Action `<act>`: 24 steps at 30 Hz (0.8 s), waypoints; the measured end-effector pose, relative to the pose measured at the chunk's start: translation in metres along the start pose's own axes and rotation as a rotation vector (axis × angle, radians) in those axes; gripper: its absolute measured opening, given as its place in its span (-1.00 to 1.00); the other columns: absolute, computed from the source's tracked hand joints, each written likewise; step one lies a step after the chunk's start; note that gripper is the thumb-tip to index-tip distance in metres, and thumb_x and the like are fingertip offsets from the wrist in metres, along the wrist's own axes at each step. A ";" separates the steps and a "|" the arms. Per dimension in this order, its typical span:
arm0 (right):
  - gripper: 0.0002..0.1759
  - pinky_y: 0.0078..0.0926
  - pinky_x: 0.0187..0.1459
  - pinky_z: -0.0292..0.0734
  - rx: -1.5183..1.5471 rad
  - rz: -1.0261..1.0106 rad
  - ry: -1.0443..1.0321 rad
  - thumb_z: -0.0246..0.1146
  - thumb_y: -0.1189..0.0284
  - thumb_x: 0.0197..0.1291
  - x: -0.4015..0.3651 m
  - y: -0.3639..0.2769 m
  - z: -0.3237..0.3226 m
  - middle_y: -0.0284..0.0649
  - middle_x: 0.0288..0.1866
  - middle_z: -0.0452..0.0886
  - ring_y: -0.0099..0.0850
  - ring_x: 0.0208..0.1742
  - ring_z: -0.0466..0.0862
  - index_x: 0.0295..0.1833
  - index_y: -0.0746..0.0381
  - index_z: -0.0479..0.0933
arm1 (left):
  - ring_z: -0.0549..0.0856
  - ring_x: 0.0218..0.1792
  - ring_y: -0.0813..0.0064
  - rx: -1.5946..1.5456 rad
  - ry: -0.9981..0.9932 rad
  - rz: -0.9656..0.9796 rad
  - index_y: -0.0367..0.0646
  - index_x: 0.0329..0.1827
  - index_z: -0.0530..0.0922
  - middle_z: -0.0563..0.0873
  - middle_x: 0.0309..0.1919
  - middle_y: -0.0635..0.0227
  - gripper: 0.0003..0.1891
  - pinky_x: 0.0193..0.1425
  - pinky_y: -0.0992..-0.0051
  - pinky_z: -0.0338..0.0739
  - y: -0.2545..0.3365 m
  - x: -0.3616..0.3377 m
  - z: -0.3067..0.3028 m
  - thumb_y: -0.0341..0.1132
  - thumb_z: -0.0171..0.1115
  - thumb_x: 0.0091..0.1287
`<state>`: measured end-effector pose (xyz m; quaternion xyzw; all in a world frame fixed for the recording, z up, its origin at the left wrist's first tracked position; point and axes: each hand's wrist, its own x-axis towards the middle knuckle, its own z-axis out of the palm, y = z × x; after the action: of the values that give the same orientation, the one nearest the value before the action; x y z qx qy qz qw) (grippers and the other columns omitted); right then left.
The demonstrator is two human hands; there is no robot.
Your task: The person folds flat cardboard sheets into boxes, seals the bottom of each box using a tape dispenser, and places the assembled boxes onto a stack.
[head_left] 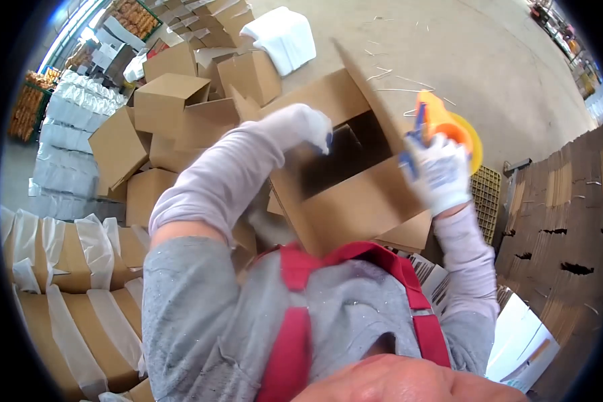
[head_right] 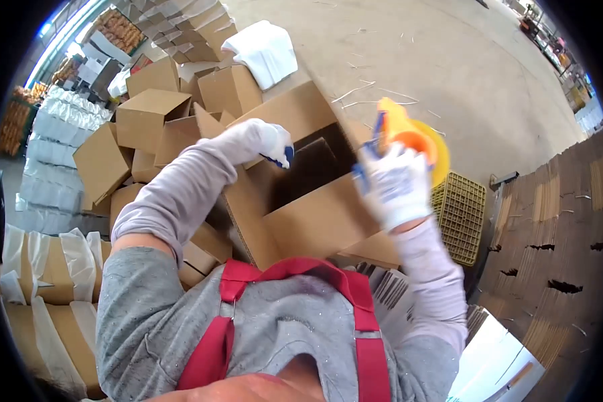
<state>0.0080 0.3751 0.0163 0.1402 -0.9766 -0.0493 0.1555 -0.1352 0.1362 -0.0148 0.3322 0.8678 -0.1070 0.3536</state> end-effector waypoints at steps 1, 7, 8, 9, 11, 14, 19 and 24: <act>-0.67 -0.17 -0.28 0.38 0.009 -0.037 0.036 0.27 0.12 0.05 -0.002 -0.017 0.005 -0.13 -0.37 0.47 -0.20 -0.32 0.55 -0.09 0.00 0.55 | 0.71 -0.16 0.35 -0.120 0.029 -0.209 -0.01 0.01 0.64 0.74 -0.21 0.34 -0.54 -0.05 0.36 0.56 0.016 -0.033 -0.027 0.05 0.29 0.14; -0.65 -0.21 -0.22 0.36 0.178 -0.028 0.102 0.28 0.20 -0.01 -0.033 -0.029 0.090 -0.18 -0.29 0.43 -0.22 -0.26 0.51 -0.03 -0.17 0.59 | 0.31 0.37 0.17 0.079 1.084 -0.577 -0.01 0.35 0.35 0.40 0.32 0.14 -0.36 0.39 0.06 0.10 -0.092 -0.038 0.011 0.19 0.00 0.32; -0.67 -0.21 -0.23 0.36 0.198 -0.017 0.122 0.28 0.21 -0.01 -0.028 -0.027 0.087 -0.19 -0.31 0.43 -0.22 -0.27 0.51 -0.04 -0.18 0.60 | 0.23 0.41 0.13 -0.130 1.142 -0.425 0.02 0.40 0.28 0.34 0.37 0.13 -0.32 0.42 0.00 0.00 -0.090 -0.016 0.003 0.23 -0.05 0.33; -0.63 -0.19 -0.20 0.38 0.194 -0.011 0.090 0.30 0.25 -0.05 -0.026 -0.026 0.086 -0.17 -0.30 0.45 -0.20 -0.25 0.53 -0.02 -0.20 0.61 | 0.26 0.40 0.15 -0.078 1.163 -0.488 0.03 0.41 0.27 0.37 0.34 0.12 -0.31 0.42 0.05 0.02 -0.092 0.025 -0.001 0.25 -0.07 0.33; -0.61 -0.20 -0.18 0.39 0.264 -0.002 0.101 0.32 0.28 -0.07 -0.026 -0.023 0.079 -0.16 -0.28 0.46 -0.20 -0.25 0.54 -0.02 -0.19 0.61 | 0.30 0.37 0.19 -0.005 1.119 -0.550 0.07 0.42 0.24 0.41 0.30 0.13 -0.31 0.40 0.10 0.07 -0.072 0.088 0.008 0.27 -0.10 0.33; -0.57 -0.26 -0.11 0.46 0.641 0.128 0.090 0.29 0.47 -0.11 -0.019 -0.006 0.052 -0.14 -0.22 0.54 -0.19 -0.20 0.57 -0.01 -0.02 0.63 | 0.37 0.32 0.19 -0.122 1.018 -0.536 0.13 0.42 0.23 0.46 0.25 0.15 -0.32 0.36 0.13 0.15 -0.053 0.096 0.003 0.27 -0.10 0.32; -0.65 -0.47 -0.04 0.50 1.760 0.249 0.235 0.12 0.65 0.10 -0.005 -0.031 0.006 -0.07 0.02 0.58 -0.36 0.03 0.58 0.05 0.42 0.50 | 0.55 0.16 0.22 -0.251 0.760 -0.511 0.13 0.37 0.30 0.60 0.09 0.23 -0.36 0.16 0.02 0.41 -0.050 0.092 -0.006 0.27 -0.09 0.33; -0.65 -0.49 -0.04 0.49 1.679 0.057 -0.031 0.20 0.58 0.16 0.007 -0.045 0.103 -0.10 0.04 0.56 -0.38 -0.03 0.57 0.10 0.32 0.50 | 0.61 0.06 0.23 -0.372 0.819 -0.459 0.05 0.13 0.56 0.65 0.00 0.26 -0.46 0.12 0.20 0.49 -0.105 0.104 -0.004 0.22 -0.07 0.34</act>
<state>-0.0195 0.3352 -0.0852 0.1841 -0.6940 0.6960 -0.0129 -0.2607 0.1110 -0.0888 0.0791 0.9904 0.1136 0.0047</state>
